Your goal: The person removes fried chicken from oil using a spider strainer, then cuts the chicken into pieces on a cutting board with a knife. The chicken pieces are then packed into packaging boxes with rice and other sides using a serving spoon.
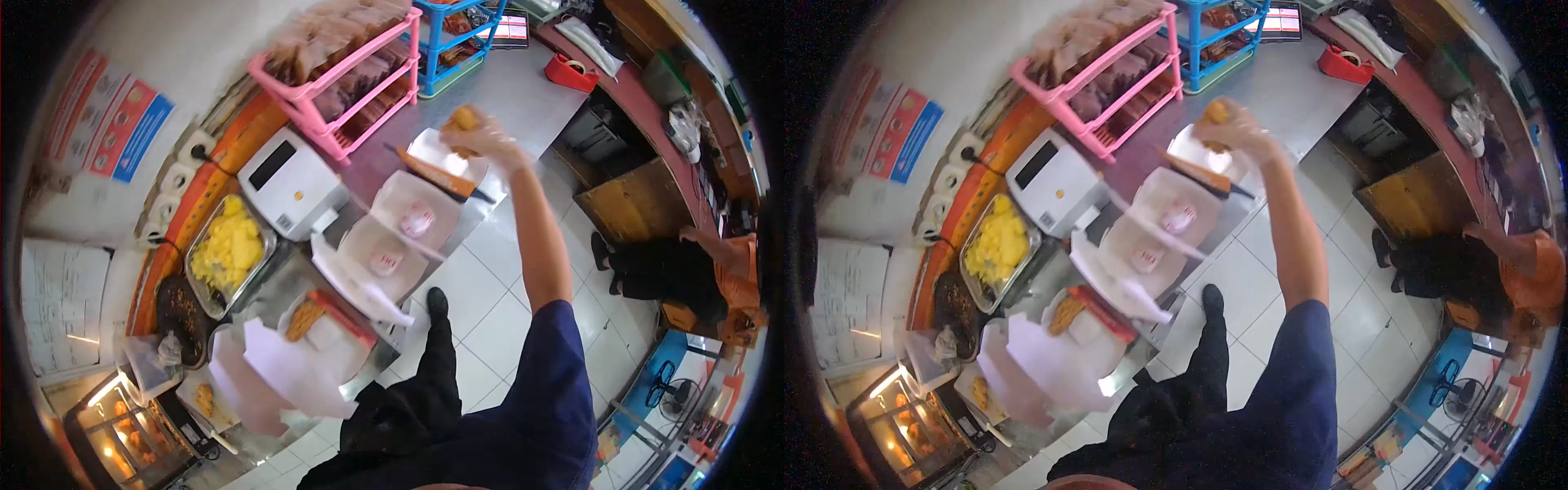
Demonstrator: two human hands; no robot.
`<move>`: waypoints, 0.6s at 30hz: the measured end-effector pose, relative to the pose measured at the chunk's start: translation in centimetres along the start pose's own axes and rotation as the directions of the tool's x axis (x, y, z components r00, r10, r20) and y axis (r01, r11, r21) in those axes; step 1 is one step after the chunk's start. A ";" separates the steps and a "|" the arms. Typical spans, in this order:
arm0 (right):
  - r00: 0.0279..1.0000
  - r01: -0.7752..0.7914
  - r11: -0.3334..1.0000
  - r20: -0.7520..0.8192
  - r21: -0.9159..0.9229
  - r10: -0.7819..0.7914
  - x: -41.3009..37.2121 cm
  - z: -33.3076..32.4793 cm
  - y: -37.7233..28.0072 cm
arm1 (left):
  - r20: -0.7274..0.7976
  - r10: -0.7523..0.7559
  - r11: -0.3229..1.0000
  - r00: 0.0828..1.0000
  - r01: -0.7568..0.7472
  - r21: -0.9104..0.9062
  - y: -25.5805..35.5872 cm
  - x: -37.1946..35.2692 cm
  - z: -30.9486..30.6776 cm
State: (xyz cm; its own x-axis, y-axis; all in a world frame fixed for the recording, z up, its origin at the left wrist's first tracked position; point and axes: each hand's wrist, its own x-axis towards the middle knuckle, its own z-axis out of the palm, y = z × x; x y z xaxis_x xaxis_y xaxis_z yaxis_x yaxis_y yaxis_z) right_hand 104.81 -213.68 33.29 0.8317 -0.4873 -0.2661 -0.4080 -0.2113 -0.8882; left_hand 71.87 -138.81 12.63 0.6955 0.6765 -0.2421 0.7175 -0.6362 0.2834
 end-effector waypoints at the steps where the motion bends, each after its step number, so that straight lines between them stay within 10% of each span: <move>1: 0.998 -0.011 1.000 0.063 -0.009 0.012 2.8 0.4 1.9 | 0.034 -0.007 1.000 0.999 0.006 0.023 1.2 -1.1 0.4; 8: 0.974 0.214 0.818 0.183 -0.534 -0.136 9.7 3.2 4.7 | 0.116 -0.046 0.991 0.992 0.031 0.130 3.5 -5.5 -0.1; 9: 0.910 0.411 0.736 0.188 -0.539 -0.370 8.2 1.7 3.0 | 0.113 -0.047 0.990 0.992 0.031 0.136 3.5 -5.8 -0.5; 14: 0.907 0.380 0.924 -0.181 -0.036 -0.380 -3.2 -1.4 -8.7 | 0.032 -0.025 0.990 0.999 0.020 0.138 1.7 -6.1 -2.7; 17: 0.916 0.390 0.733 -0.156 0.557 -0.369 -11.7 5.0 -11.0 | -0.189 0.076 0.994 0.979 -0.060 0.087 -1.0 -5.2 -4.9; 18: 0.921 0.322 0.798 0.028 0.509 -0.389 -14.5 8.0 -11.6 | -0.330 0.153 0.987 0.931 -0.130 0.091 -2.5 -4.3 -5.6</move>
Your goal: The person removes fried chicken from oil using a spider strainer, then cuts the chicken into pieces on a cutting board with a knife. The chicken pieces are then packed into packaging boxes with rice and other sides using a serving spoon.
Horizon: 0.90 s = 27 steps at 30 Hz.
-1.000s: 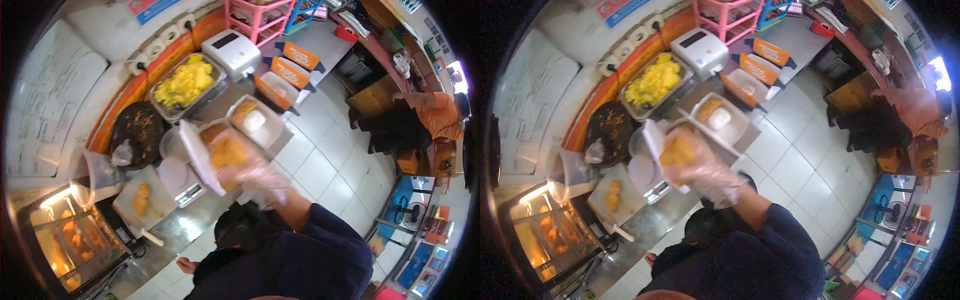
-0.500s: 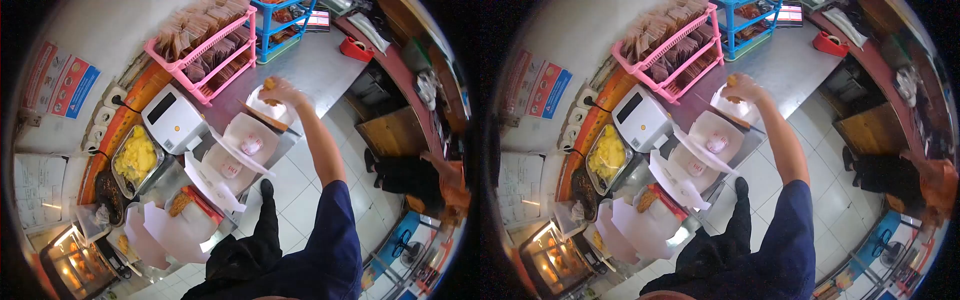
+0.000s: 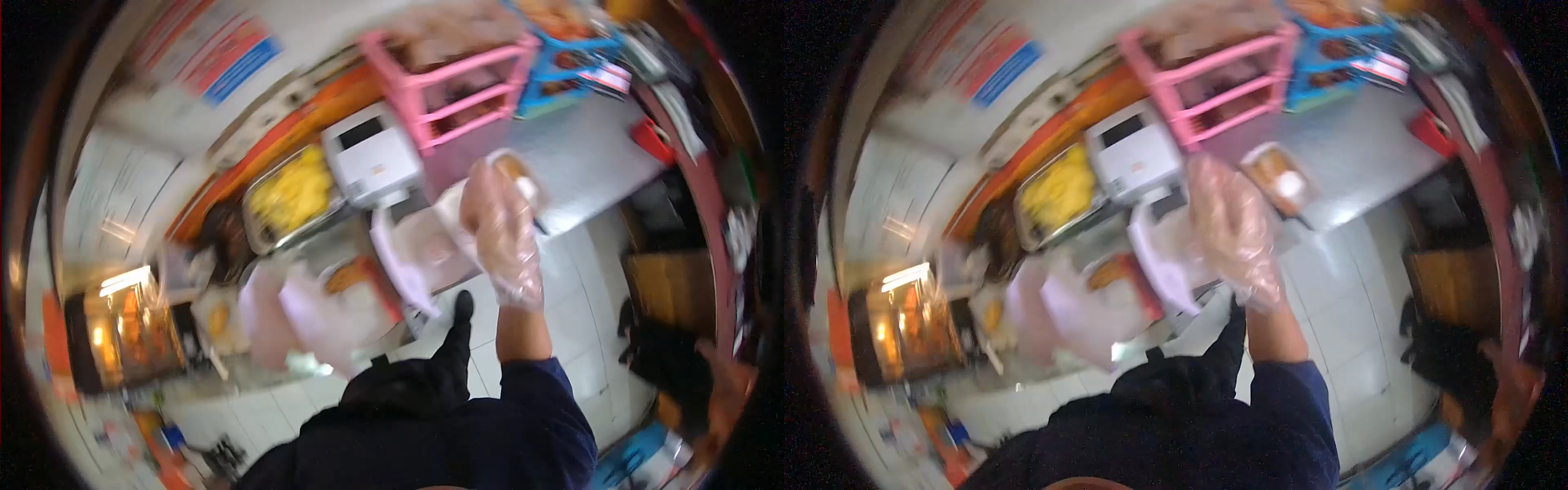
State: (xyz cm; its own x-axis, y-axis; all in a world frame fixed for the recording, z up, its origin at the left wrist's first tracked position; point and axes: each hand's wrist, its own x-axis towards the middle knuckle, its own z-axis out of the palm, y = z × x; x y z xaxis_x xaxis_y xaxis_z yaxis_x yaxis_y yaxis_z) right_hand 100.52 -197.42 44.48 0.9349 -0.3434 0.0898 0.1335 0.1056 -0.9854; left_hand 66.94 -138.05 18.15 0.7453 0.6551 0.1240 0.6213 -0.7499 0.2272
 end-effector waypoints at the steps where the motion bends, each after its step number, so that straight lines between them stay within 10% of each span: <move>1: 0.981 -0.067 0.995 0.178 -0.074 0.079 -2.2 3.7 -0.1 | -0.173 0.074 0.997 0.982 -0.075 0.001 -0.9 1.5 0.1; 4: 0.834 -0.012 0.985 0.542 -0.173 0.105 -9.3 14.8 -1.8 | -0.562 0.122 0.987 0.818 -0.157 -0.014 2.2 7.4 -2.6; 7: 0.631 0.181 0.976 0.775 -0.122 -0.020 -15.6 25.7 -0.9 | -0.577 -0.228 0.923 0.784 -0.015 -0.385 4.5 16.9 -4.8; 10: 0.381 0.243 0.947 0.919 -0.209 0.105 -20.8 37.0 4.9 | -0.607 -0.311 0.736 0.732 -0.219 -0.641 3.9 26.3 -4.6; 14: 0.593 0.177 0.860 0.749 -0.480 0.296 -23.3 51.9 14.8 | -0.630 -0.394 0.676 0.670 -0.253 -0.692 0.2 34.8 -3.8; 18: 0.940 0.282 0.417 0.336 -0.864 0.060 -23.2 66.4 23.1 | -0.505 -0.442 0.565 0.741 -0.208 -0.799 -4.1 34.8 -5.7; 21: 0.928 0.018 0.311 0.132 -0.950 0.348 -22.8 72.8 22.9 | -0.341 -0.424 0.526 0.839 -0.078 -0.847 -8.0 31.4 -6.8; 27: 0.855 0.110 0.325 0.256 -0.939 0.451 -24.0 74.7 26.8 | -0.154 -0.521 0.504 0.840 0.157 -0.849 -15.9 26.0 -7.0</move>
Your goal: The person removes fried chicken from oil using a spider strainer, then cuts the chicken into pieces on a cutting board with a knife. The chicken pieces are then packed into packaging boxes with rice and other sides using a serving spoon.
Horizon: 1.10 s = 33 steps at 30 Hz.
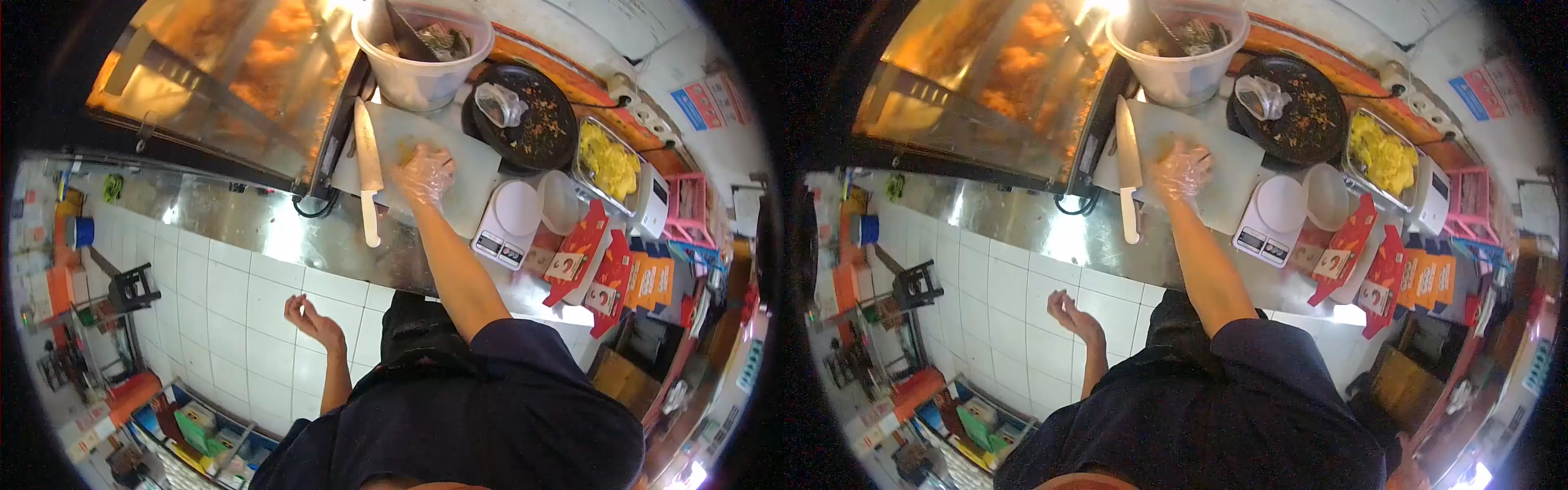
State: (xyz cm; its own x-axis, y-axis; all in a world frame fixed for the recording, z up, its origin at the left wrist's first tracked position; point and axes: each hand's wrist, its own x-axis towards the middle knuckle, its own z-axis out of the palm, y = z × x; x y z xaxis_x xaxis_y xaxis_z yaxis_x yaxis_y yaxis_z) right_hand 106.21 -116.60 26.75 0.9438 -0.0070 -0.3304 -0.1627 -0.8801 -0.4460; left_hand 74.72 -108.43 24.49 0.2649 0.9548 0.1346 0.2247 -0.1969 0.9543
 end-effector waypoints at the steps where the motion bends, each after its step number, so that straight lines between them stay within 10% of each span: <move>1: 1.000 -0.026 1.000 -0.005 -0.001 0.026 -0.4 0.2 0.2 | -0.018 -0.023 1.000 1.000 0.023 -0.002 -0.5 0.1 -0.8; 13: 0.898 0.301 0.911 -0.237 -0.282 -0.371 0.8 6.3 2.4 | 0.004 -0.106 0.989 0.994 0.106 -0.100 -0.4 3.2 2.1; 19: 0.970 0.238 0.861 -0.056 0.450 -0.238 -0.6 -0.5 4.3 | 0.065 0.083 0.996 0.994 -0.085 0.029 -0.7 2.2 3.5; 21: 0.918 0.144 0.256 -0.033 0.956 -0.394 -3.1 -7.1 7.6 | 0.152 0.220 0.968 0.963 -0.236 0.090 -3.7 0.9 2.1; 23: 0.902 -0.115 0.184 0.180 0.976 -0.393 -7.7 -19.5 12.7 | 0.223 0.258 0.882 0.940 -0.323 0.342 -7.8 -0.5 -0.6; 27: 0.910 -0.008 -0.148 -0.054 0.989 -0.411 -13.2 -33.3 28.0 | 0.230 0.109 0.813 0.967 -0.220 0.539 -13.1 -7.8 -2.9; 33: 0.911 0.388 -0.271 -0.412 0.881 -0.034 -13.4 -45.2 55.2 | 0.471 -0.207 0.672 0.857 -0.226 0.706 -11.3 -20.4 -0.9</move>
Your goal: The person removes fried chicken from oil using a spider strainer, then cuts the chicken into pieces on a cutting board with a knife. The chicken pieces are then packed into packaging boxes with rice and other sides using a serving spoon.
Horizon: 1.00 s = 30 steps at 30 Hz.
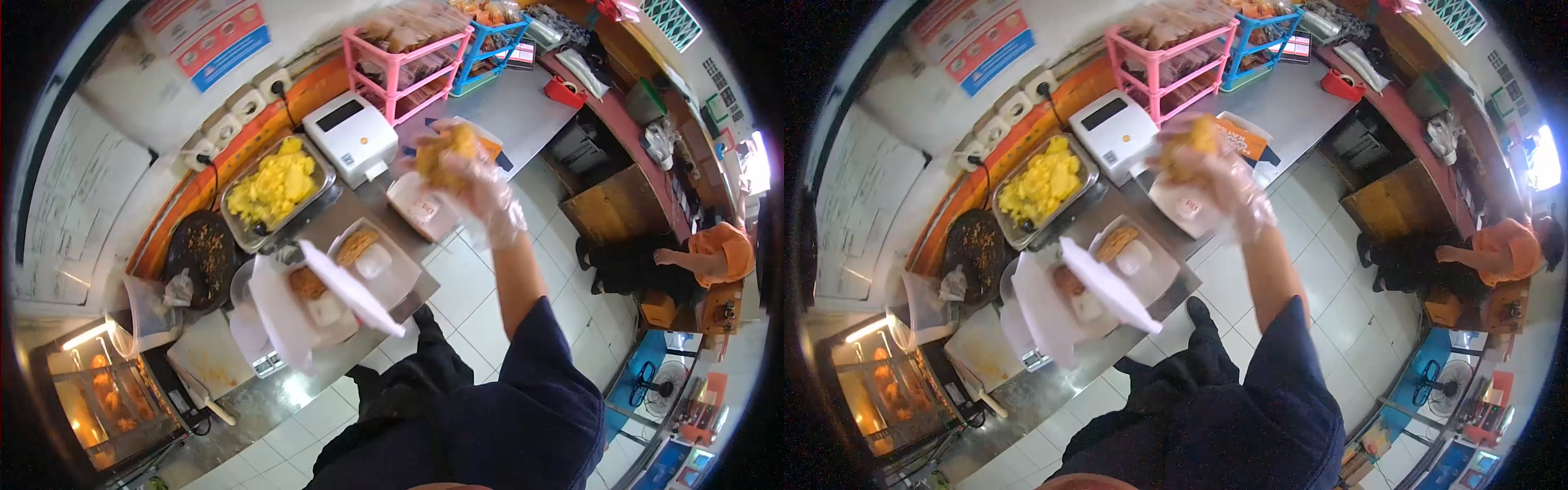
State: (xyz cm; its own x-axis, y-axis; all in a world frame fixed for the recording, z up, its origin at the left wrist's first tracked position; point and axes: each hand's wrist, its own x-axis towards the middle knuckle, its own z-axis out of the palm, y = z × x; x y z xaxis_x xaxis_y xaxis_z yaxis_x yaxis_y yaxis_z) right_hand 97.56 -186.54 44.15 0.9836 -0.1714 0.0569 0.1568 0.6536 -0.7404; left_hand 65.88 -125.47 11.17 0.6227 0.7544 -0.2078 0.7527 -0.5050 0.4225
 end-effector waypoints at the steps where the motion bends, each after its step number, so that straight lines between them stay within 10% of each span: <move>1: 0.995 -0.009 0.994 -0.097 -0.113 -0.002 1.3 -3.4 -1.4 | 0.052 0.000 1.000 0.999 -0.001 0.016 1.0 -1.2 0.7; 6: 0.955 -0.282 0.630 -0.275 -0.724 0.111 7.9 -17.5 -0.1 | 0.203 -0.004 0.997 0.979 -0.011 0.073 3.6 -5.5 1.6; 8: 0.961 -0.185 -0.218 -0.223 -0.958 0.163 10.0 -19.2 1.6 | 0.233 -0.010 0.995 0.972 -0.014 0.100 3.6 -6.6 1.5; 12: 0.945 -0.102 -0.166 -0.148 -0.981 0.291 11.0 -21.2 3.4 | 0.262 -0.027 0.988 0.965 -0.014 0.153 2.3 -8.0 0.6; 14: 0.993 0.119 0.018 0.119 -0.993 0.009 12.1 -24.5 3.9 | 0.272 -0.039 0.985 0.962 -0.009 0.175 1.2 -8.1 -0.5; 18: 0.872 -0.198 0.175 -0.255 -0.965 -0.418 2.2 -9.1 -4.4 | 0.234 -0.064 0.988 0.970 0.028 0.150 -2.5 -8.1 -2.6; 21: 0.712 0.103 0.681 -0.425 -0.725 -0.559 -8.9 0.9 0.2 | 0.116 -0.057 0.996 0.992 0.049 0.073 -6.7 -8.2 -4.4; 23: 0.732 0.628 0.721 -0.093 -0.294 -0.675 -14.5 5.6 7.3 | -0.018 0.006 1.000 1.000 -0.006 0.014 -8.7 -8.3 -4.6; 24: 0.796 0.577 0.777 -0.039 -0.252 -0.604 -16.8 8.9 11.4 | -0.131 0.063 0.998 0.989 -0.065 -0.014 -9.6 -8.2 -5.0; 25: 0.906 0.184 0.728 -0.174 -0.661 -0.387 -19.6 11.1 15.3 | -0.283 0.277 0.945 0.919 -0.314 -0.096 -8.3 -7.4 -6.9; 26: 0.982 0.022 0.917 -0.165 -0.398 -0.095 -21.7 16.4 18.7 | -0.485 0.290 0.935 0.825 -0.352 -0.038 -13.0 -5.4 -5.1; 27: 0.959 0.077 0.841 0.271 -0.536 0.085 -23.8 16.9 22.7 | -0.530 0.219 0.947 0.819 -0.310 -0.088 -14.7 -4.5 -5.8; 28: 0.889 -0.227 0.854 0.259 -0.468 0.378 -26.2 20.5 25.2 | -0.551 0.170 0.946 0.817 -0.292 -0.140 -14.6 -2.8 -6.7; 30: 0.601 -0.044 0.484 0.364 -0.874 0.712 -29.5 24.6 31.5 | -0.417 -0.118 0.868 0.901 -0.111 -0.484 -14.4 -0.3 -11.2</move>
State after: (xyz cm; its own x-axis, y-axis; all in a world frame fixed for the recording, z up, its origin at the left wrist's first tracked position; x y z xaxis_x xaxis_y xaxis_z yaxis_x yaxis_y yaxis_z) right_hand 75.71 -142.73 35.59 0.7353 0.6303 -0.2492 -0.0455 -0.3209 -0.9460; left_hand 52.43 -113.74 15.01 0.3837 0.9142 0.1308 0.4811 -0.3187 0.8167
